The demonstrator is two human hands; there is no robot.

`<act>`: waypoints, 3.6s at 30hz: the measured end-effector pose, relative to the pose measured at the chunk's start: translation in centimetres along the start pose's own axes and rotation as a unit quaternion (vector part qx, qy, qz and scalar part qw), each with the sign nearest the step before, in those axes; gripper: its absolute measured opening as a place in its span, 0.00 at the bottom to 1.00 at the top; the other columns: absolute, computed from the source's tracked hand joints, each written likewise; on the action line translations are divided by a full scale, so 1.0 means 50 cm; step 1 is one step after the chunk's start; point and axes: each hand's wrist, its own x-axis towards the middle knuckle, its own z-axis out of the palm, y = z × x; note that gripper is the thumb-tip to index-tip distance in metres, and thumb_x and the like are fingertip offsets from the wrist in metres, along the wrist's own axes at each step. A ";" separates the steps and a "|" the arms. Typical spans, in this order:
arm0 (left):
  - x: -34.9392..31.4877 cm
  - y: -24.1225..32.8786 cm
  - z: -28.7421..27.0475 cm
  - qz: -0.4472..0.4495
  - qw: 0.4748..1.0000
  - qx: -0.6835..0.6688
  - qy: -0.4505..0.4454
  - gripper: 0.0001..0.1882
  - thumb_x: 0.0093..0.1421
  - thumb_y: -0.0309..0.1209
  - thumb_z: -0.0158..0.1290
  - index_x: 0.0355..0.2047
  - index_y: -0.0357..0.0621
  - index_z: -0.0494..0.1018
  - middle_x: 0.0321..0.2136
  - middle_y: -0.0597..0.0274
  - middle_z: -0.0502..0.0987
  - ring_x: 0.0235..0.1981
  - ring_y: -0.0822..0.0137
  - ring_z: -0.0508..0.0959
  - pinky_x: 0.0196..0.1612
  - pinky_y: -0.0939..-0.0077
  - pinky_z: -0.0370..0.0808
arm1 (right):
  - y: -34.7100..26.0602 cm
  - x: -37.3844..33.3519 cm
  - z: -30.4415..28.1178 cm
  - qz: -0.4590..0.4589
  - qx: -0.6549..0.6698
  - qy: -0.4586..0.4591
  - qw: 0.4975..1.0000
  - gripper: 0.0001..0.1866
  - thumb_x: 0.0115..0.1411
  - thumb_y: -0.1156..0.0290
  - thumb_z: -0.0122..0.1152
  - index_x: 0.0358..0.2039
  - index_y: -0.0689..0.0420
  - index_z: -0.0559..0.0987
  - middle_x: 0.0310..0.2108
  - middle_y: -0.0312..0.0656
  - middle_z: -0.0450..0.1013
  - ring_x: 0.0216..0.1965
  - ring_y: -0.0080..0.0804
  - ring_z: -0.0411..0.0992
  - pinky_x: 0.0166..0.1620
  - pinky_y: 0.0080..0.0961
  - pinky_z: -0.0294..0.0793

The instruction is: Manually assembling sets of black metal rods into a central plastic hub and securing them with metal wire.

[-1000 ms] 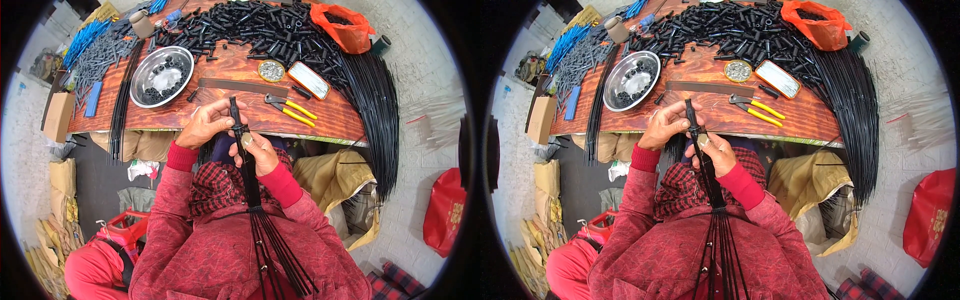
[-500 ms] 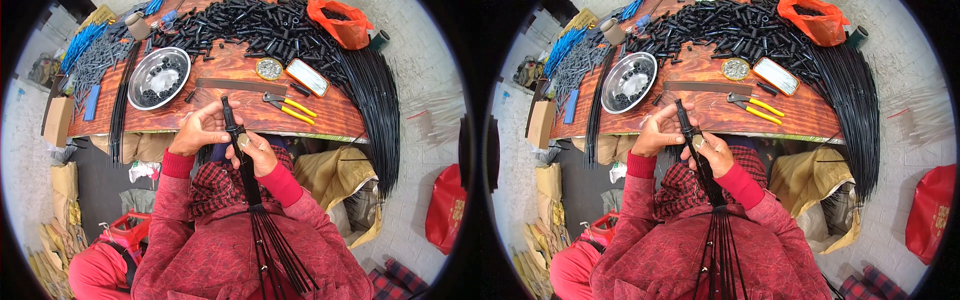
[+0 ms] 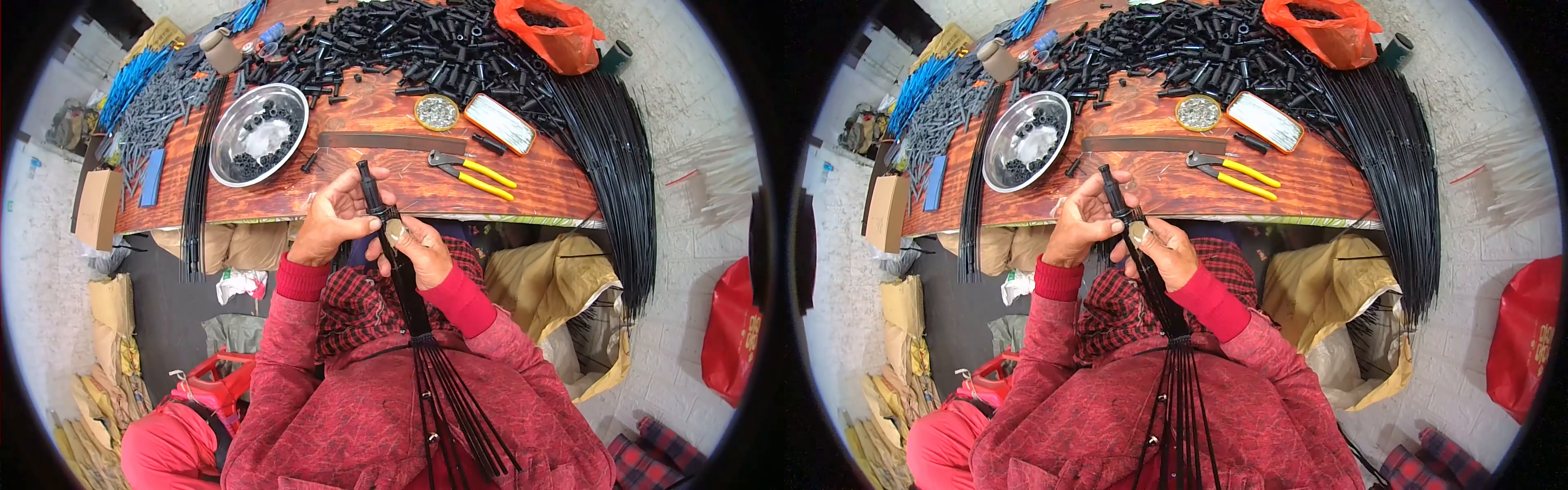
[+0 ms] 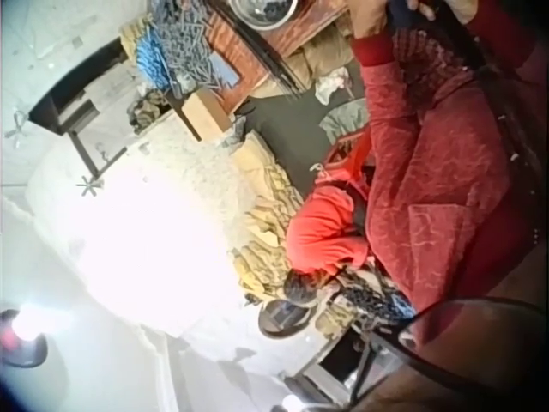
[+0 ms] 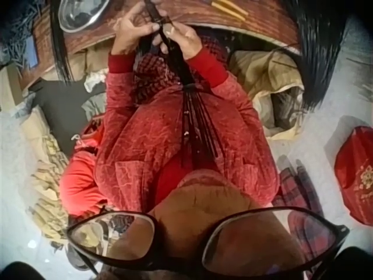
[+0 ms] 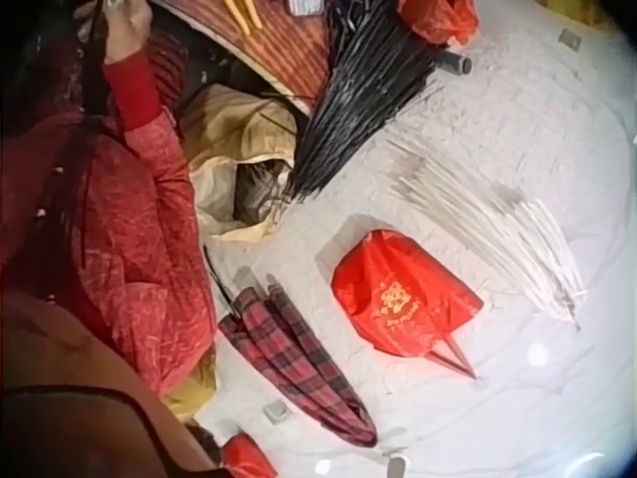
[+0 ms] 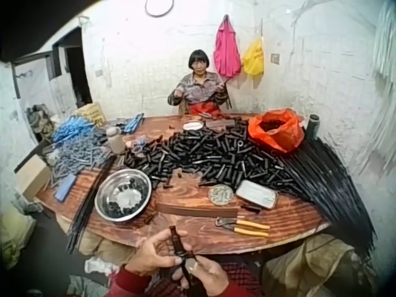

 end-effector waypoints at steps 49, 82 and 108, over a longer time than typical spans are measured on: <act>0.019 -0.063 0.018 0.034 0.996 -0.088 0.000 0.42 0.50 0.21 0.65 0.64 0.35 0.59 0.54 0.50 0.73 0.52 0.61 0.75 0.56 0.65 0.71 | -0.011 -0.001 -0.058 0.053 0.140 -0.059 0.987 0.17 0.65 0.61 0.58 0.49 0.56 0.71 0.33 0.45 0.75 0.26 0.29 0.73 0.29 0.25 0.75; -0.169 0.032 0.118 0.007 0.965 0.089 -0.247 0.40 0.47 0.32 0.68 0.58 0.30 0.64 0.56 0.44 0.68 0.60 0.52 0.68 0.64 0.58 0.63 | 0.005 0.007 -0.077 -0.003 0.099 0.087 0.991 0.12 0.68 0.61 0.54 0.47 0.53 0.72 0.32 0.38 0.76 0.26 0.21 0.74 0.27 0.21 0.76; -0.203 -0.096 0.168 0.015 0.959 0.193 -0.206 0.10 0.65 0.22 0.45 0.42 0.34 0.75 0.37 0.52 0.79 0.38 0.64 0.78 0.43 0.71 0.73 | 0.016 0.043 -0.080 -0.096 0.094 0.116 0.984 0.09 0.67 0.67 0.53 0.45 0.56 0.73 0.30 0.39 0.73 0.24 0.27 0.73 0.24 0.26 0.75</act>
